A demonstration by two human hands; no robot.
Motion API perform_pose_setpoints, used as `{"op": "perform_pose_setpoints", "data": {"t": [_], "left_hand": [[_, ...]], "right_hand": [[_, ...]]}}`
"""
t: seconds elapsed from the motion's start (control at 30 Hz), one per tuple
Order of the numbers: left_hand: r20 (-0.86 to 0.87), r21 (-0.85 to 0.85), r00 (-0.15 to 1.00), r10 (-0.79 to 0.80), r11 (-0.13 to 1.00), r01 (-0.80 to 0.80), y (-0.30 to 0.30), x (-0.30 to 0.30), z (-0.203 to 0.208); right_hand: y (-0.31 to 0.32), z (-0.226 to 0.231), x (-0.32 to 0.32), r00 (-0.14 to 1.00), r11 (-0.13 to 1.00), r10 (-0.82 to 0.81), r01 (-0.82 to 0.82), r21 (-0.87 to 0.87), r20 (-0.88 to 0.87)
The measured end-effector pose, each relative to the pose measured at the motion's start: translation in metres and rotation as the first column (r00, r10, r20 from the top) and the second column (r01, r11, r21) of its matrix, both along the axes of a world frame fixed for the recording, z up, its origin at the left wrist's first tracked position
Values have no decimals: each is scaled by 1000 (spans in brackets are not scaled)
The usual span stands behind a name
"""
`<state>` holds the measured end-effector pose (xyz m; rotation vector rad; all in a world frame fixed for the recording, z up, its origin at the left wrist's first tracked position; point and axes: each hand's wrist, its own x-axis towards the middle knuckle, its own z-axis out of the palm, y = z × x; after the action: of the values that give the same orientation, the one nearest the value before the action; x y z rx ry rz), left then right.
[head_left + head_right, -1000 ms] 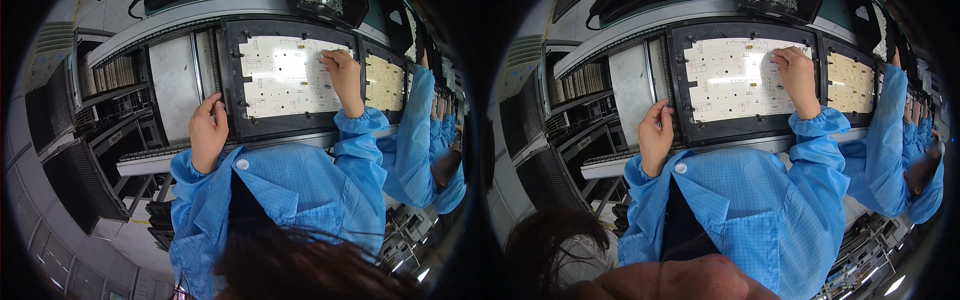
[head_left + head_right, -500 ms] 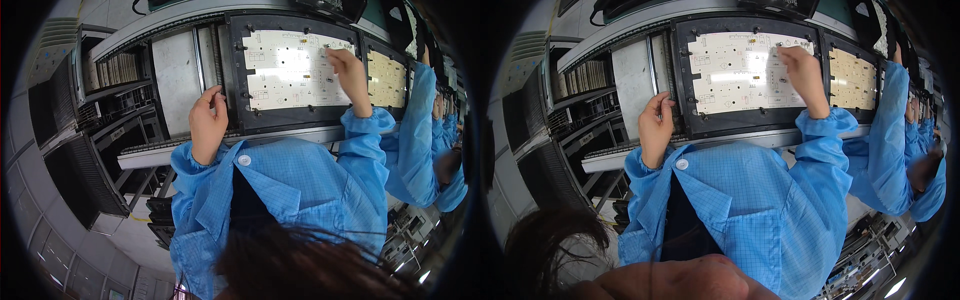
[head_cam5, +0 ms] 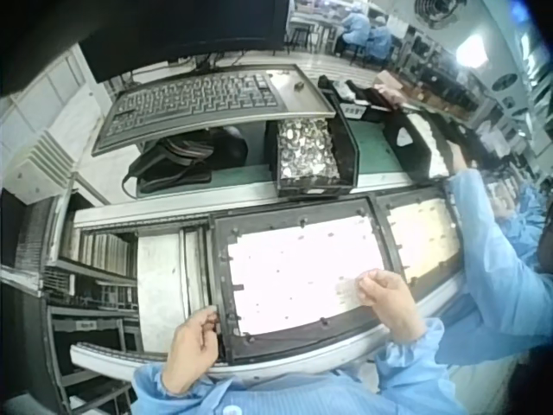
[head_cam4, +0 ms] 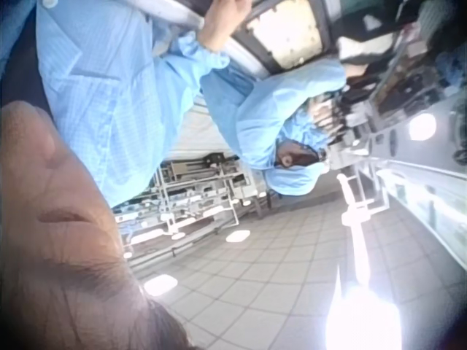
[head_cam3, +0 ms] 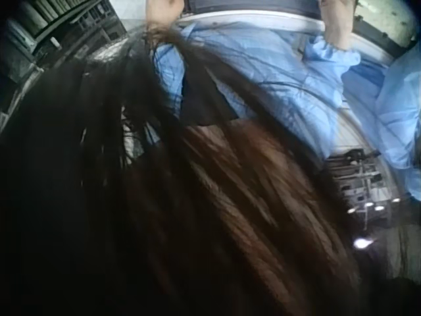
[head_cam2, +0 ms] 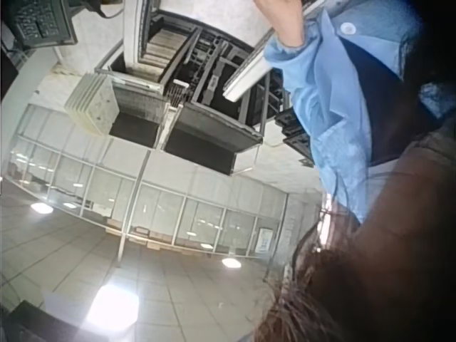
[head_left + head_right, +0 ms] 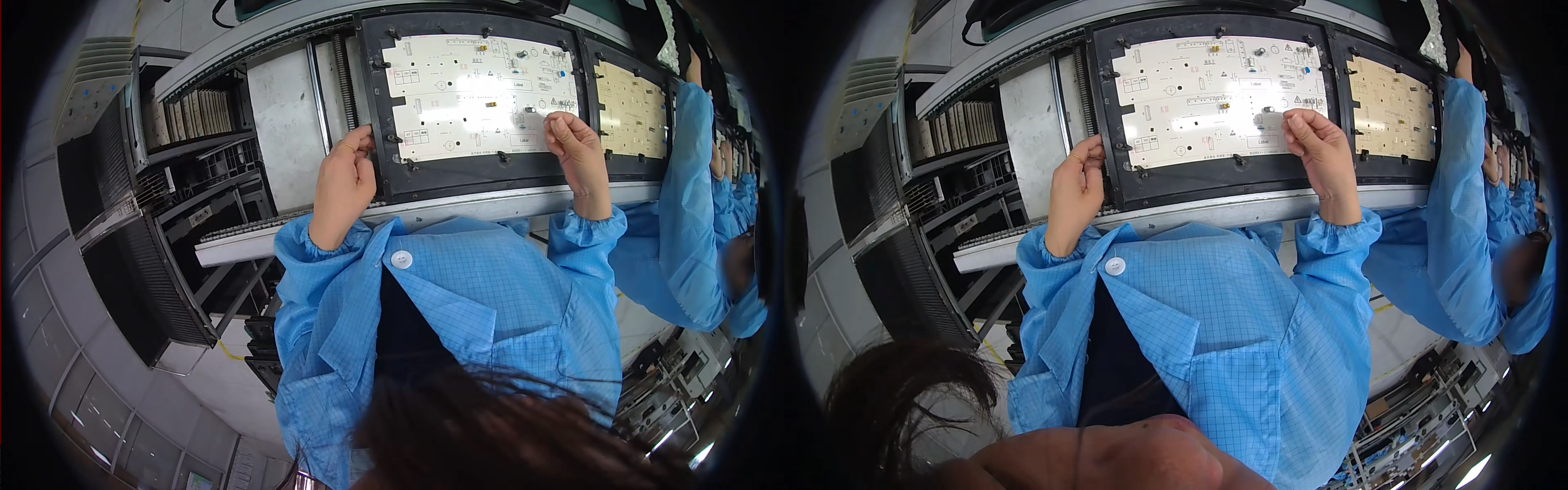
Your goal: Manually placing small electronic components into an array on a panel at a manufacturing workstation.
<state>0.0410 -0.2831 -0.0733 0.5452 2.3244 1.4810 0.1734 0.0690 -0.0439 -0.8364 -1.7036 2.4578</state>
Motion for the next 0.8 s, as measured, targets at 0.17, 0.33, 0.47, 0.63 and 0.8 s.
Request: {"op": "perform_pose_setpoints", "data": {"t": [0.17, 0.33, 0.47, 0.63, 0.8], "left_hand": [[13, 30, 998, -63, 998, 62, 1, 0, 8], [31, 52, 993, -114, 992, 113, 1, -5, 6], [36, 74, 991, -131, 989, 129, 1, -7, 9], [64, 85, 984, -167, 983, 161, -2, -12, 4], [63, 94, 961, -268, 961, 261, -9, -18, -5]], "right_hand": [[0, -6, 2, 997, 990, -76, 71, -119, -33], [-2, 3, 3, 986, 988, -152, 153, -4, 68], [1, 2, 5, 988, 985, -156, 156, 73, -12], [-8, 10, 5, 992, 953, -124, 123, 277, -14], [-31, 11, -2, 987, 910, -152, 157, 385, -45]]}}
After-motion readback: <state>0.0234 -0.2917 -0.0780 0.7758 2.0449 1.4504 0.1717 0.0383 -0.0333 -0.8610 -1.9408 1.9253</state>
